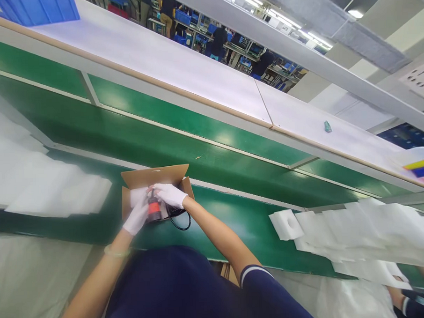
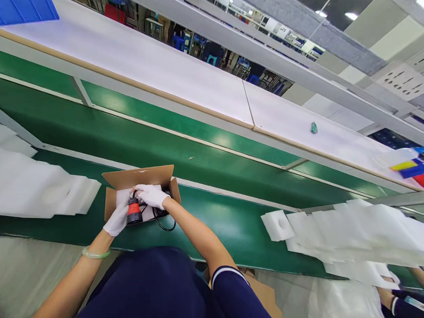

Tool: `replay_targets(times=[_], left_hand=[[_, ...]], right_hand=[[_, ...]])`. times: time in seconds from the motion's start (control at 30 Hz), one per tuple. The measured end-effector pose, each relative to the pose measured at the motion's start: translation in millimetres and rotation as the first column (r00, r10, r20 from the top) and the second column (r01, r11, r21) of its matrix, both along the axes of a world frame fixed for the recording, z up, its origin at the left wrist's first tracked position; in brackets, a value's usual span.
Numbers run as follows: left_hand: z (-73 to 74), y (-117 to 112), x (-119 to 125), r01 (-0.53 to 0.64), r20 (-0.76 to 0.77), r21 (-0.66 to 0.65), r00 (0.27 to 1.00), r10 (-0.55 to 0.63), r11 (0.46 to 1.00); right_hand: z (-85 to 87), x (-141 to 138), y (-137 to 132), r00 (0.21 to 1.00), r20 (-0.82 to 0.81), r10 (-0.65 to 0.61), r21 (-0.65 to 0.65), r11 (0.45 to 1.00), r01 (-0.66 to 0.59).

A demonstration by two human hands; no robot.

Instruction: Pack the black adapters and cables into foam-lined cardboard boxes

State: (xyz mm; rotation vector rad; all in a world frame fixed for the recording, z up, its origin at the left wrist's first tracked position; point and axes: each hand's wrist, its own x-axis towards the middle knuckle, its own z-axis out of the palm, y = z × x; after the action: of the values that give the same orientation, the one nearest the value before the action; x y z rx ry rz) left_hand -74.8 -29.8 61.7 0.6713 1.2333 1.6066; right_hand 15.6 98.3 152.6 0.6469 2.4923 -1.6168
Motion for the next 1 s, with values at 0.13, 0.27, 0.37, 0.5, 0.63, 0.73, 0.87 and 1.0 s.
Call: replay_targets(times=[0.13, 0.27, 0.37, 0.5, 0.63, 0.73, 0.87, 1.0], left_hand=[[5.7, 9, -10, -0.055, 0.201, -0.050, 0.977, 0.064, 0.997], [1.8, 17, -24, -0.101, 0.227, -0.115, 0.966, 0.126, 0.988], [-5.9, 20, -26, -0.045, 0.059, -0.127, 0.997, 0.053, 0.991], [-6.0, 32, -9, 0.056, -0.256, -0.178, 0.961, -0.101, 0.983], [9.9, 52, 10, 0.124, -0.402, -0.067, 0.905, -0.141, 0.990], [19.4, 64, 13, 0.170, -0.474, -0.037, 0.865, -0.167, 0.985], [9.1, 71, 1, 0.013, -0.377, -0.094, 0.925, -0.047, 0.996], [-19.4, 75, -10, -0.127, -0.109, -0.139, 0.988, 0.112, 0.982]], right_hand=[[-20.4, -6, 4, 0.995, 0.100, 0.027, 0.434, 0.898, -0.068], [-36.2, 29, 12, 0.975, 0.166, -0.149, 0.626, 0.780, 0.012], [-47.0, 60, 12, 0.963, 0.183, -0.196, 0.553, 0.831, 0.064], [-62.3, 80, -5, 0.951, 0.178, -0.254, 0.473, 0.869, 0.143], [-70.3, 84, -24, 0.888, 0.100, -0.449, 0.476, 0.805, 0.354], [-69.5, 101, -38, 0.841, 0.026, -0.541, 0.554, 0.708, 0.439], [-75.8, 138, -62, 0.812, 0.173, -0.557, 0.682, 0.663, 0.309], [-89.2, 152, -77, 0.772, 0.384, -0.507, 0.562, 0.791, 0.240]])
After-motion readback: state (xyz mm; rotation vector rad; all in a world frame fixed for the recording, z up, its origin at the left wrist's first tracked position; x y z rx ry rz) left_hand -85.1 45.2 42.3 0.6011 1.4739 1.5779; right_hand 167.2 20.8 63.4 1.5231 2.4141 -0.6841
